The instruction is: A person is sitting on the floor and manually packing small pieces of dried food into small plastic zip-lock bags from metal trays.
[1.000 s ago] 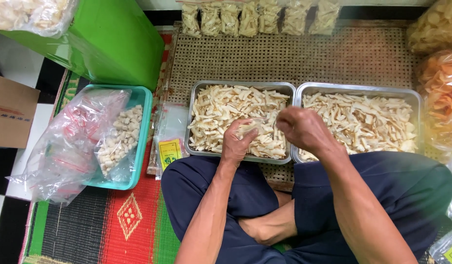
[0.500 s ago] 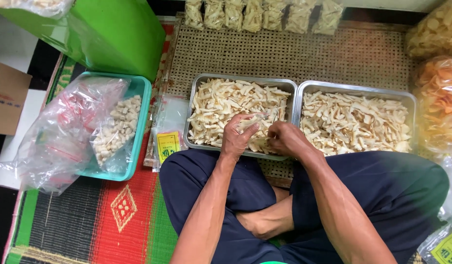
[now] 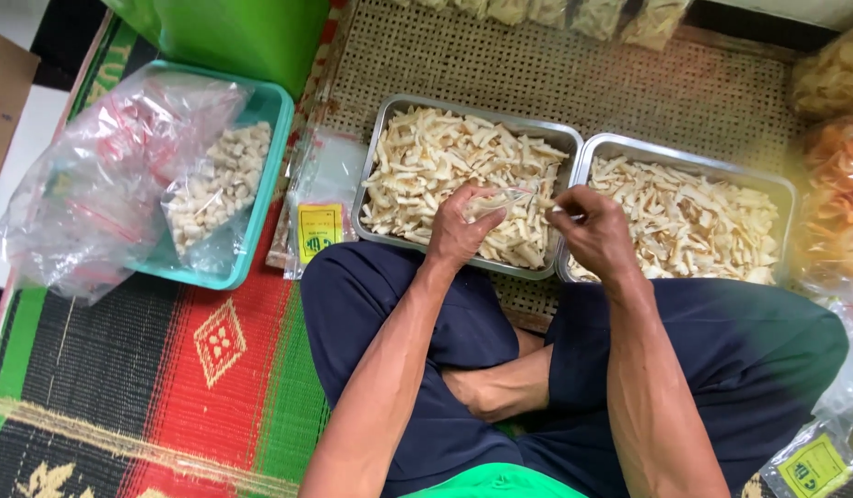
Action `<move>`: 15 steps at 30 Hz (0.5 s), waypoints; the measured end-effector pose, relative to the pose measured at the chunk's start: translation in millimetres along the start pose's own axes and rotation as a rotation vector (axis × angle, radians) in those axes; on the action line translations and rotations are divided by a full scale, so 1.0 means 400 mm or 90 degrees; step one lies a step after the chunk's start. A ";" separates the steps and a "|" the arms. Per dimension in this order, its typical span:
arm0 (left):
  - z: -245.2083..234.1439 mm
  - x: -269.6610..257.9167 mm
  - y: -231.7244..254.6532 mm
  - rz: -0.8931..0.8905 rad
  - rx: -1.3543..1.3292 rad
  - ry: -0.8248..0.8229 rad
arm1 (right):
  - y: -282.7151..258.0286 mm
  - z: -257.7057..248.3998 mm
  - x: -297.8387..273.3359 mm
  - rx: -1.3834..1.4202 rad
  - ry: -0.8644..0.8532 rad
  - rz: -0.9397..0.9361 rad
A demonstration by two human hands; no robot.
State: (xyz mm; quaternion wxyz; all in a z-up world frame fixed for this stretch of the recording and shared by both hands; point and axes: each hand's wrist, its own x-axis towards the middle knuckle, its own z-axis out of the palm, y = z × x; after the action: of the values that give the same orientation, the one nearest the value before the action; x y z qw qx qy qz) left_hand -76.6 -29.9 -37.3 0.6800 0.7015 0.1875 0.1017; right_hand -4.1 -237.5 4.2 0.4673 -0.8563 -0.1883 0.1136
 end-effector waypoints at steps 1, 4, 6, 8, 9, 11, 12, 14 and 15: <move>0.001 -0.001 -0.008 -0.004 -0.001 0.005 | -0.022 -0.006 -0.004 -0.001 -0.007 0.001; 0.003 0.000 -0.022 -0.018 0.005 -0.007 | -0.085 -0.027 -0.011 0.006 0.066 -0.098; 0.002 0.002 -0.018 -0.023 0.052 -0.029 | -0.122 -0.042 -0.014 -0.053 0.090 -0.179; 0.005 -0.002 -0.009 -0.027 0.056 -0.031 | -0.158 -0.052 -0.011 -0.103 0.080 -0.210; 0.007 -0.004 -0.004 -0.028 0.060 -0.034 | -0.175 -0.059 -0.010 -0.155 0.071 -0.243; 0.004 -0.006 0.004 -0.033 0.072 -0.044 | -0.181 -0.064 -0.001 -0.220 0.047 -0.276; 0.003 -0.005 0.008 -0.036 0.083 -0.052 | -0.184 -0.068 0.005 -0.286 0.022 -0.312; 0.009 -0.005 0.004 -0.042 0.087 -0.055 | -0.198 -0.064 0.008 -0.312 0.006 -0.314; 0.009 -0.004 0.003 -0.047 0.091 -0.056 | -0.206 -0.060 0.010 -0.337 -0.011 -0.317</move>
State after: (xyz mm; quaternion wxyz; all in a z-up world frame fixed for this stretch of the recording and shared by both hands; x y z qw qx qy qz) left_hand -76.5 -33.9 -36.2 0.6389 0.7449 0.1898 0.0322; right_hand -9.3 -213.4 86.3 0.2410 -0.8746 -0.4178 -0.0495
